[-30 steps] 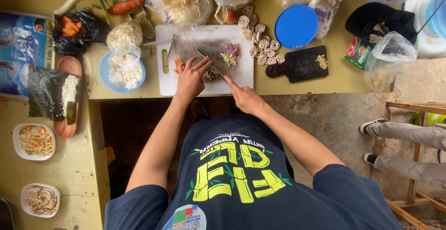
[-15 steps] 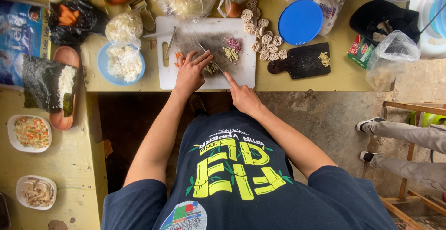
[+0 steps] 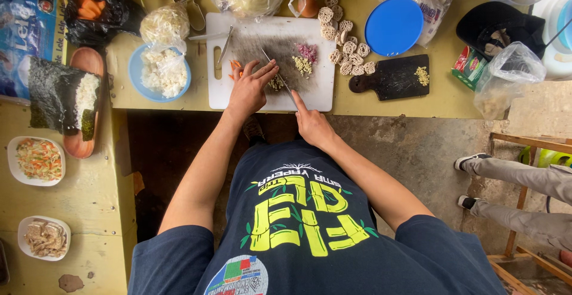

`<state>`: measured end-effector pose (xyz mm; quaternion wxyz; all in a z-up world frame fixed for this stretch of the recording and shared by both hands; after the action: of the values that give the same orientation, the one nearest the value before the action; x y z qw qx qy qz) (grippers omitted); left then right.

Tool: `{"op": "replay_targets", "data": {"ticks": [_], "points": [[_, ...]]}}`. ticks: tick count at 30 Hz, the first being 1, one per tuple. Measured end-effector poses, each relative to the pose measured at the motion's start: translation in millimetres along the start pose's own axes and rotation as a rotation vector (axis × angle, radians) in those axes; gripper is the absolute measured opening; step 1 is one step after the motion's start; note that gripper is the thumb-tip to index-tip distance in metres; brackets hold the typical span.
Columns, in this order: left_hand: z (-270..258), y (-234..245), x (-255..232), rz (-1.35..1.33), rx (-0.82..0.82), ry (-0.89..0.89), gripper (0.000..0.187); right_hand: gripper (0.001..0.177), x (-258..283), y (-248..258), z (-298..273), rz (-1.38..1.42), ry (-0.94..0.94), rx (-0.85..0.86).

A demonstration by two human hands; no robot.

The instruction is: The person chops garlic and other small ingredients on a cutting board using a knife, while other ingredients like carrots and cabbage are laid out around the workspace.

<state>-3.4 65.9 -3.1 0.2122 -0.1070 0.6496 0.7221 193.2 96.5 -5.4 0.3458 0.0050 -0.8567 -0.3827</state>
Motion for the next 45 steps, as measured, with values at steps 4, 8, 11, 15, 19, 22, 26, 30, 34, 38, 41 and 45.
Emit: {"op": "replay_targets", "data": {"ticks": [4,8,11,15,19,22,26,30,34,38,41,45], "points": [[4.3,2.3,4.6,-0.036,-0.015,-0.013,0.071,0.069,2.8,4.9,-1.6,-0.014,-0.027,0.017],[3.1,5.0,4.8,-0.023,0.013,-0.025,0.069,0.07,3.0,-8.7,-3.8,-0.019,-0.041,0.0],[-0.1,5.5,3.6,-0.061,0.026,-0.006,0.071,0.071,5.6,-15.0,-5.3,-0.04,0.003,-0.059],[-1.0,6.2,6.0,-0.076,0.024,-0.011,0.072,0.07,5.1,-13.5,-5.3,-0.07,-0.048,-0.026],[-0.9,5.7,7.3,-0.062,0.021,-0.018,0.07,0.071,7.3,-19.1,-4.7,-0.048,-0.063,0.042],[-3.5,4.6,8.2,-0.059,0.025,-0.015,0.07,0.074,10.9,-25.5,-6.8,-0.076,-0.032,-0.014],[-7.3,3.4,9.2,-0.064,0.03,-0.014,0.073,0.076,11.7,-29.4,-7.3,-0.06,-0.023,-0.002],[-6.1,2.0,10.2,-0.062,0.029,-0.026,0.073,0.075,9.0,-30.4,-4.9,-0.037,-0.092,0.049],[-7.8,2.3,10.9,-0.067,0.041,-0.033,0.074,0.077,13.0,-33.9,-4.9,-0.059,-0.047,-0.001],[-8.0,2.7,10.9,-0.048,0.051,-0.044,0.074,0.075,15.2,-30.5,-7.2,-0.007,-0.076,0.023],[-5.7,3.9,12.8,-0.048,0.067,-0.045,0.076,0.074,18.1,-31.6,-7.2,0.025,-0.093,0.044],[-9.5,4.8,13.5,-0.018,0.102,-0.06,0.077,0.074,22.3,-40.3,-8.3,0.039,-0.08,0.025]]}}
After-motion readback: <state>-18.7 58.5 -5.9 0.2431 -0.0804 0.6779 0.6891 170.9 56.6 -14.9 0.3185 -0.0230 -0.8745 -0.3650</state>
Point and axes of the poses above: each hand's wrist, its own z-axis towards the middle knuckle, its own y-axis out of the back of the hand, x = y × z, the point moved 6 cm from there along z, towards the middle knuckle, and after that the axes turned 15 degrees about -y, right-handed, at the moved point
